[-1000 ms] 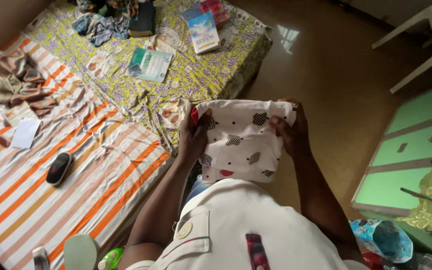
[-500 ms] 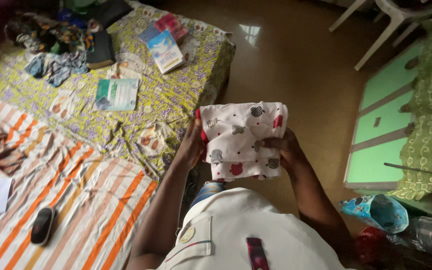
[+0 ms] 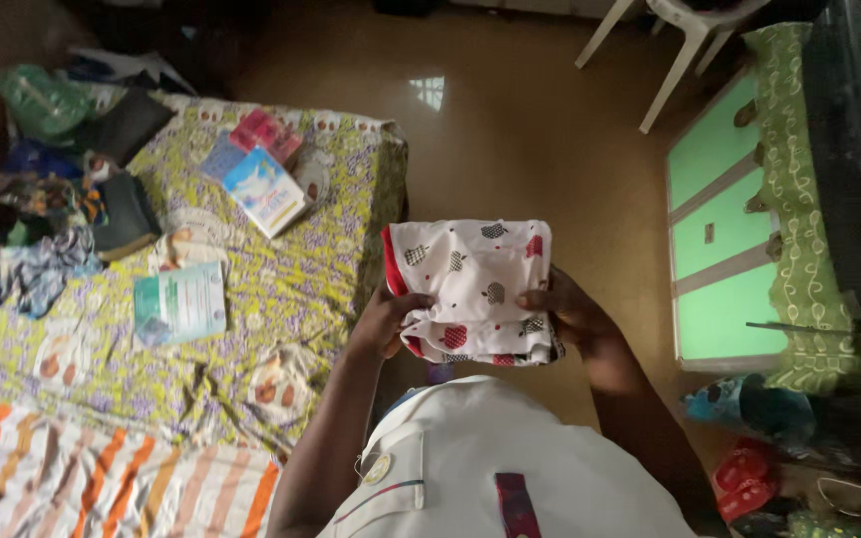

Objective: The person folds several pieces of clothing and places them on a chair. They then organize and stack several books, certificates, and a notebook, and move various small containers and a glasses case on a side table and bed.

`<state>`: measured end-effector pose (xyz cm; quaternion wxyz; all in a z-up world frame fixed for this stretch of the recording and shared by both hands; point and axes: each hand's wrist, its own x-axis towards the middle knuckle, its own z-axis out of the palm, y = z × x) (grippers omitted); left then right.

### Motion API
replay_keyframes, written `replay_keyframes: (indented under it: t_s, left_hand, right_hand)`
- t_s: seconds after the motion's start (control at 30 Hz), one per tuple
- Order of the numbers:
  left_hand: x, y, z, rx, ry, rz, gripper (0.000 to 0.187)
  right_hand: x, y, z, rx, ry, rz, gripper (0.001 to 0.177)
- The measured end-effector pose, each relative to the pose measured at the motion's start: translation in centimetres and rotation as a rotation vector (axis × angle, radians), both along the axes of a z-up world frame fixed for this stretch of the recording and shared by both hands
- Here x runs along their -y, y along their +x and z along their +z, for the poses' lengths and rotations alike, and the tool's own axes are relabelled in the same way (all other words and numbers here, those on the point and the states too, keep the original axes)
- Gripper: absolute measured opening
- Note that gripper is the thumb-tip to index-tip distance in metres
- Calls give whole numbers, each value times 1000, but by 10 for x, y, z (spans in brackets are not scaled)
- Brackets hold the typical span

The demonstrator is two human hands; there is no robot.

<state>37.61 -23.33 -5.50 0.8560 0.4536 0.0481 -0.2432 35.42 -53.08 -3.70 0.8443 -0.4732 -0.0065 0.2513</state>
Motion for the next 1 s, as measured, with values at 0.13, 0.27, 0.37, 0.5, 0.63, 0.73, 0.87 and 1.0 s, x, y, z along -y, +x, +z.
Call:
replay_keyframes:
  t_s: [0.13, 0.27, 0.37, 0.5, 0.63, 0.73, 0.87, 1.0]
  left_hand:
    - [6, 50, -1, -11, -5, -80, 54]
    - [22, 96, 4, -5, -17, -117, 58]
    - [37, 119, 8, -7, -29, -140, 59]
    - [60, 152, 0, -39, 15, -212, 56]
    - [101, 193, -9, -8, 13, -282, 56]
    - [142, 223, -5, 8, -41, -283, 62]
    - [195, 262, 9, -68, 14, -317, 65]
    - [243, 300, 15, -10, -37, -303, 68]
  right_hand:
    - [1, 26, -10, -9, -30, -176, 78]
    - [12, 50, -23, -72, -32, -300, 72]
    - [24, 60, -30, -134, 77, -307, 71]
    - [41, 73, -36, -113, 163, -413, 73]
    - [70, 93, -52, -159, 168, -509, 74]
    - [105, 125, -57, -137, 159, -530, 74]
    - [154, 159, -47, -105, 186, -520, 75]
    - [205, 198, -39, -88, 26, -595, 74]
